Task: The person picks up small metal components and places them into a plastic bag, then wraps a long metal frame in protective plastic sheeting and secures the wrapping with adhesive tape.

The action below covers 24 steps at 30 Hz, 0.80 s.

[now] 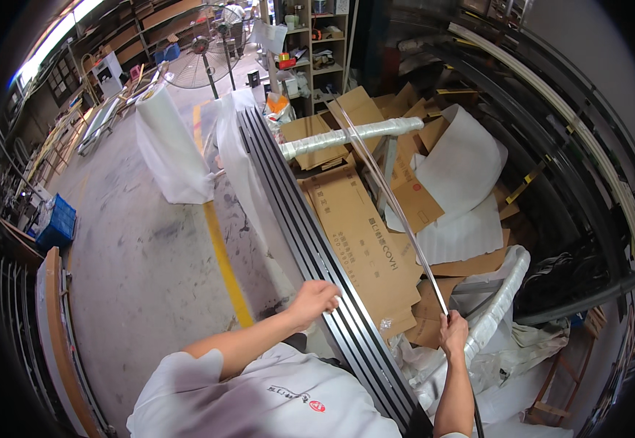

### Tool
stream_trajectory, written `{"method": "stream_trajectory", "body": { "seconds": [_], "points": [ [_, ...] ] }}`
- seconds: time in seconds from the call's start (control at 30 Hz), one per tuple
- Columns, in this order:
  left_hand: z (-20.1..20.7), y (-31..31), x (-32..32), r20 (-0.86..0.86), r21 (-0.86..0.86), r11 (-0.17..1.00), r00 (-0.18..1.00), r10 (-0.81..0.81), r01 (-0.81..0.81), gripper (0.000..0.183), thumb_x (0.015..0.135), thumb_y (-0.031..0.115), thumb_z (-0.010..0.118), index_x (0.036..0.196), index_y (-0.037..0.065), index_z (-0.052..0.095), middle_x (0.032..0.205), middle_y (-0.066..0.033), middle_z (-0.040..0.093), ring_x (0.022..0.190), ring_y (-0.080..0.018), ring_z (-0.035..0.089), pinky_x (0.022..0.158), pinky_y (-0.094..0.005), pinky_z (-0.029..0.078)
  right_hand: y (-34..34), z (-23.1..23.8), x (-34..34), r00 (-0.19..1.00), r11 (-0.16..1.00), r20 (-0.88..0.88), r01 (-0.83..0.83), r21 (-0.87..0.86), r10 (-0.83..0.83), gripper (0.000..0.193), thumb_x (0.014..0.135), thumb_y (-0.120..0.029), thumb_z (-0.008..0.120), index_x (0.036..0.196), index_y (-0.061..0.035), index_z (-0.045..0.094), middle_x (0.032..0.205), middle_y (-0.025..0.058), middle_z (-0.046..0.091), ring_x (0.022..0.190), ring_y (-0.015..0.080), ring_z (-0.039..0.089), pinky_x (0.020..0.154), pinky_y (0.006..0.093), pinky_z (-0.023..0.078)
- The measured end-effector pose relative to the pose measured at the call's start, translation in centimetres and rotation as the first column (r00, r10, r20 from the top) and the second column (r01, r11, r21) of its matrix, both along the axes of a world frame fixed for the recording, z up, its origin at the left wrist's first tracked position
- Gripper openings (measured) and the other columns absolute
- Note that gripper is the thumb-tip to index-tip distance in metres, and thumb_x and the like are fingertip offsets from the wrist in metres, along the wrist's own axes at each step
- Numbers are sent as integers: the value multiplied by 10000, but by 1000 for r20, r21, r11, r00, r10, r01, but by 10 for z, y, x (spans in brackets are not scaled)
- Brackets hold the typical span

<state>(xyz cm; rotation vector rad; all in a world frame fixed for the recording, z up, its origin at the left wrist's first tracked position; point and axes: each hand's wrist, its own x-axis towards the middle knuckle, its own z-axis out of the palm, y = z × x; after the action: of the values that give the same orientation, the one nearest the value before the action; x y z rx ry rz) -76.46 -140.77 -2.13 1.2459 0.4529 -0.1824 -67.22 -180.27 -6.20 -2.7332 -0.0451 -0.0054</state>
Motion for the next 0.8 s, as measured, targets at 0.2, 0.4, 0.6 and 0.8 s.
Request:
{"method": "stream_trajectory", "body": {
  "seconds": [0.2,0.4,0.6,0.8],
  "points": [
    [2,-19,97,198,-100,982,971,-137,159,198,991,155,574,969,-22,659,839,-103,676,706,-154,610,632,-276,505,49,94,-41,997,994,46,-65,91,61,204,932,-189,661,836,-16,610,764,225,638,777,458,633,663,521,486],
    [54,8,185,84,-509,859,996,-12,53,517,1032,432,442,1263,-26,507,1167,-195,598,1040,-335,566,898,-470,466,74,141,-120,976,985,168,-155,72,142,78,816,-149,675,821,-92,623,819,120,650,795,364,662,662,476,538],
    [86,60,115,203,-95,992,977,-66,87,536,1002,317,505,1321,-112,486,1222,-249,586,1099,-301,577,816,-365,538,125,140,-160,882,965,395,-253,-61,256,118,855,-170,588,841,-53,598,693,107,636,648,330,663,534,444,521],
    [61,45,82,209,159,966,949,-235,204,493,985,280,543,1293,-104,509,1168,-239,594,1054,-303,583,807,-378,539,106,153,-210,943,980,268,-200,-7,194,203,938,-282,610,891,-85,597,742,62,621,676,295,664,528,416,524]
  ]
}}
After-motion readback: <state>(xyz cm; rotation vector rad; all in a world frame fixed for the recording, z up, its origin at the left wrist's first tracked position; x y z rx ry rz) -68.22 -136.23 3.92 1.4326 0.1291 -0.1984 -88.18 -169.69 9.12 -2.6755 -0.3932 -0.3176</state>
